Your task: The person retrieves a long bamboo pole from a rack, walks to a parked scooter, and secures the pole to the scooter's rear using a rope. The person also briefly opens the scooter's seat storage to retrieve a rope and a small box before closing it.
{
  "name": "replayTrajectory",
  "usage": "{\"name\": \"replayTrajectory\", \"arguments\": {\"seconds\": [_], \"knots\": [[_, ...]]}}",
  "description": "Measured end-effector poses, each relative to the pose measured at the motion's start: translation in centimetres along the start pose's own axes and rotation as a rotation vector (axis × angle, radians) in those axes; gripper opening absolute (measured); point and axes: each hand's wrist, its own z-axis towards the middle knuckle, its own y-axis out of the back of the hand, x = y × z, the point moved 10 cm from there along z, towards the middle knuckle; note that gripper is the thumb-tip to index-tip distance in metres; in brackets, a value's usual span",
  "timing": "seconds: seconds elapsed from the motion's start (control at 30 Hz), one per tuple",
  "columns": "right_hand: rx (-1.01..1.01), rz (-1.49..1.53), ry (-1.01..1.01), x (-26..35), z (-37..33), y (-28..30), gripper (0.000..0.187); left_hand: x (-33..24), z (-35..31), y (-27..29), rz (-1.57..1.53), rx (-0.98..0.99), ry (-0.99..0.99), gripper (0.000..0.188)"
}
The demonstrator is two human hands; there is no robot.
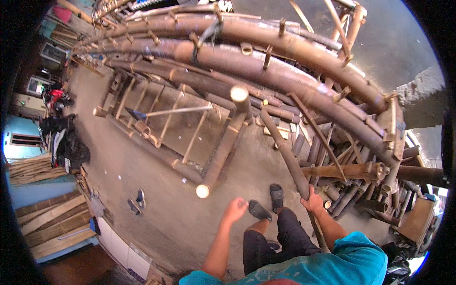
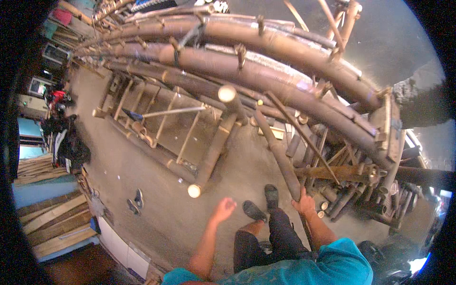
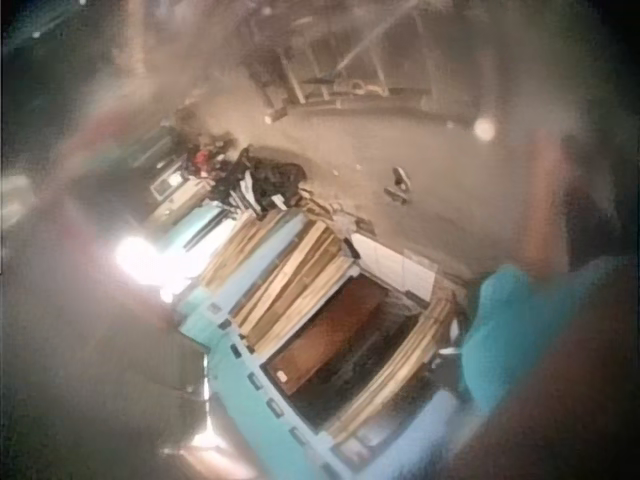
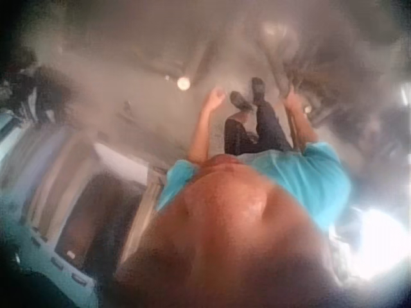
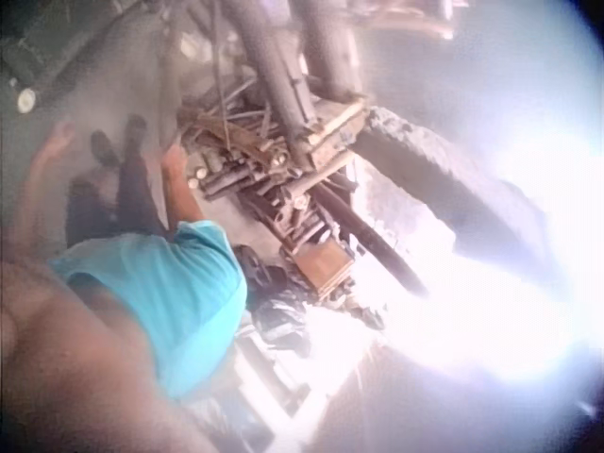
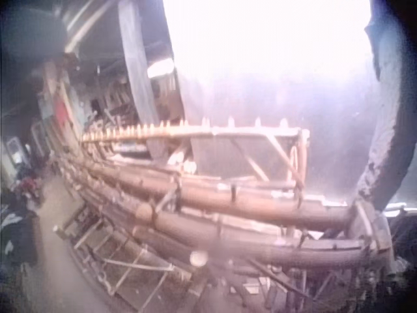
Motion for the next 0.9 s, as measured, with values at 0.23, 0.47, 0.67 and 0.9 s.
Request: {"name": "replayTrajectory", "arguments": {"seconds": [0.23, 0.47, 0.67, 0.9], "knots": [[-0.03, 0.049, 0.031, -5.8, 4.9, -10.1, 0.092, -6.9, 16.7, 7.5, 0.145, -0.589, -0.389, 0.066], [0.053, 0.008, -0.072, -14.1, 11.7, -24.3, 0.091, -13.4, 27.4, 10.1, 0.379, -1.018, -0.568, 0.081], [0.205, -0.044, -0.194, -21.0, 19.5, -36.4, 0.076, -15.6, 33.4, 9.5, 0.562, -0.849, -0.467, 0.085], [0.133, -0.103, -0.18, -19.5, 23.5, -38.6, 0.064, -14.8, 35.2, 10.5, 0.684, -0.819, -0.466, 0.075]]}}
